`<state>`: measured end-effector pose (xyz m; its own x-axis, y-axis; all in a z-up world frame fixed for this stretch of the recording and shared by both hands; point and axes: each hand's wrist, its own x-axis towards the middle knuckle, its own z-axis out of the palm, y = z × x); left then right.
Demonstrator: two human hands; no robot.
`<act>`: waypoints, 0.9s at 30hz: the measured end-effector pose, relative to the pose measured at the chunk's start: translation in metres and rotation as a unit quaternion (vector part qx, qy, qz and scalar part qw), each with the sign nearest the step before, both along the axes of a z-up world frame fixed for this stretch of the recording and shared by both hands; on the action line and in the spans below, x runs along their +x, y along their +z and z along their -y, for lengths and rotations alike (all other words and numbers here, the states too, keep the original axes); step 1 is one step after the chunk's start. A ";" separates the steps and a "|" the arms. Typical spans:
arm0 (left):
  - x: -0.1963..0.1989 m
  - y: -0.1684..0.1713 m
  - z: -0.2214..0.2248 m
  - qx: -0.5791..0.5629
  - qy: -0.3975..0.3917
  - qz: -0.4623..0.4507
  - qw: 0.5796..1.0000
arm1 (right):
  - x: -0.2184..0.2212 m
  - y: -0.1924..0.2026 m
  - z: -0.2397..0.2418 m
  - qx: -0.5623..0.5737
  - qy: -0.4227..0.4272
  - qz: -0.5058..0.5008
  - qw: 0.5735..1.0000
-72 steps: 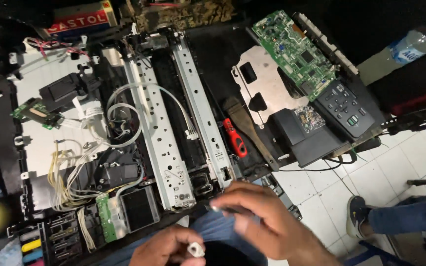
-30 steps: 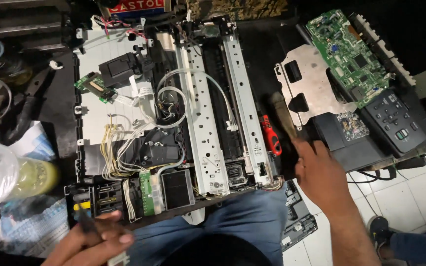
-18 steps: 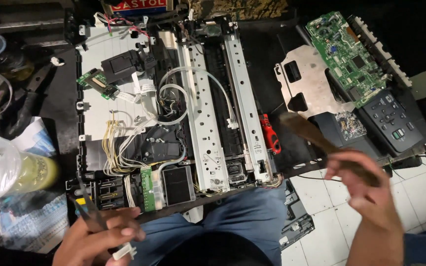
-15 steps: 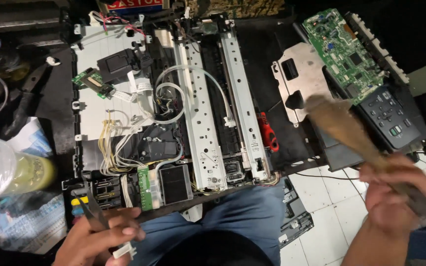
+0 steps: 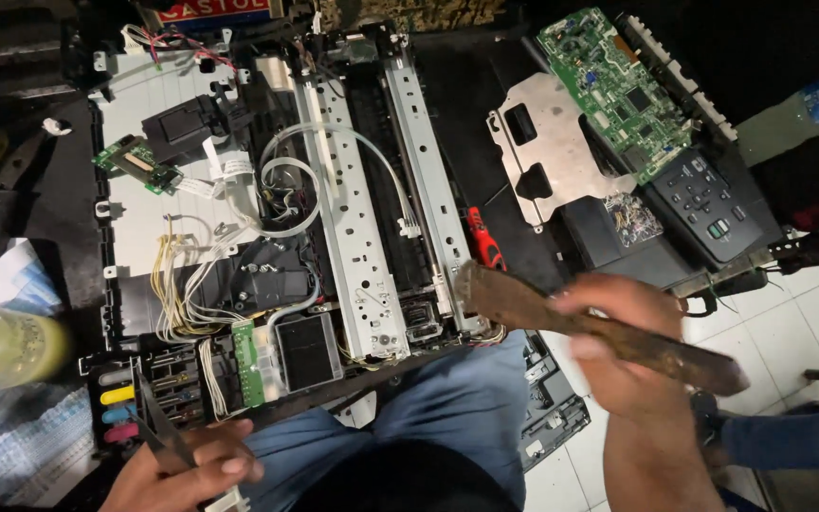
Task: The person is disassembling a printer's internal ink assembly by removing screws with a screwdriver and prying components apart with a flat metal tool.
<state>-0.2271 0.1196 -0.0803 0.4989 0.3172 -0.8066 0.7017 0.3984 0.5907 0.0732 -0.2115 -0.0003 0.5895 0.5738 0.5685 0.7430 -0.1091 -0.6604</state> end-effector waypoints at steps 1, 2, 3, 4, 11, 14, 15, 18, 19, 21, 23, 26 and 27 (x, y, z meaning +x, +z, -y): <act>0.001 -0.001 -0.001 -0.023 0.011 -0.007 1.000 | 0.002 0.008 -0.008 -0.114 0.050 0.025 0.992; 0.005 0.005 0.005 -0.023 0.008 -0.007 1.000 | -0.002 0.010 -0.016 -0.114 0.046 0.025 0.992; 0.008 0.012 0.011 0.002 0.018 -0.024 1.000 | -0.006 0.011 -0.025 -0.105 0.031 0.008 0.994; 0.013 0.018 0.016 0.029 0.031 -0.040 0.998 | -0.008 0.013 -0.035 -0.094 0.018 -0.006 0.995; 0.006 -0.014 0.012 -0.032 -0.010 0.035 0.999 | -0.004 0.025 -0.009 -0.138 -0.117 -0.117 0.977; 0.010 -0.012 0.017 -0.008 -0.060 -0.029 0.998 | -0.006 0.018 -0.019 -0.044 -0.076 -0.080 0.993; 0.002 -0.023 0.020 -0.042 -0.024 0.023 0.999 | -0.007 0.018 -0.027 -0.083 -0.043 -0.103 0.990; -0.025 -0.050 0.033 -0.183 0.125 0.157 0.962 | 0.002 0.016 -0.025 -0.135 -0.039 -0.129 0.982; -0.035 -0.058 0.039 -0.287 0.232 0.233 0.900 | 0.007 0.016 -0.021 -0.151 -0.071 -0.134 0.977; -0.028 -0.057 0.028 -0.239 0.169 0.152 0.944 | -0.002 0.023 -0.032 -0.135 -0.023 -0.075 0.988; -0.013 -0.040 0.022 -0.189 0.090 0.071 0.975 | -0.008 0.028 -0.041 -0.115 0.011 -0.013 0.993; -0.004 -0.004 0.040 -0.028 -0.039 0.046 0.998 | -0.010 0.026 -0.047 -0.144 0.003 -0.034 0.989; -0.011 -0.002 0.053 0.092 -0.016 0.199 0.976 | -0.012 0.022 -0.043 -0.126 -0.021 -0.061 0.990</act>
<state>-0.2377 0.0667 -0.0821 0.7729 0.4168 -0.4784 0.4129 0.2420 0.8780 0.0615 -0.1681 0.0215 0.6715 0.6617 0.3336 0.6502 -0.3101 -0.6936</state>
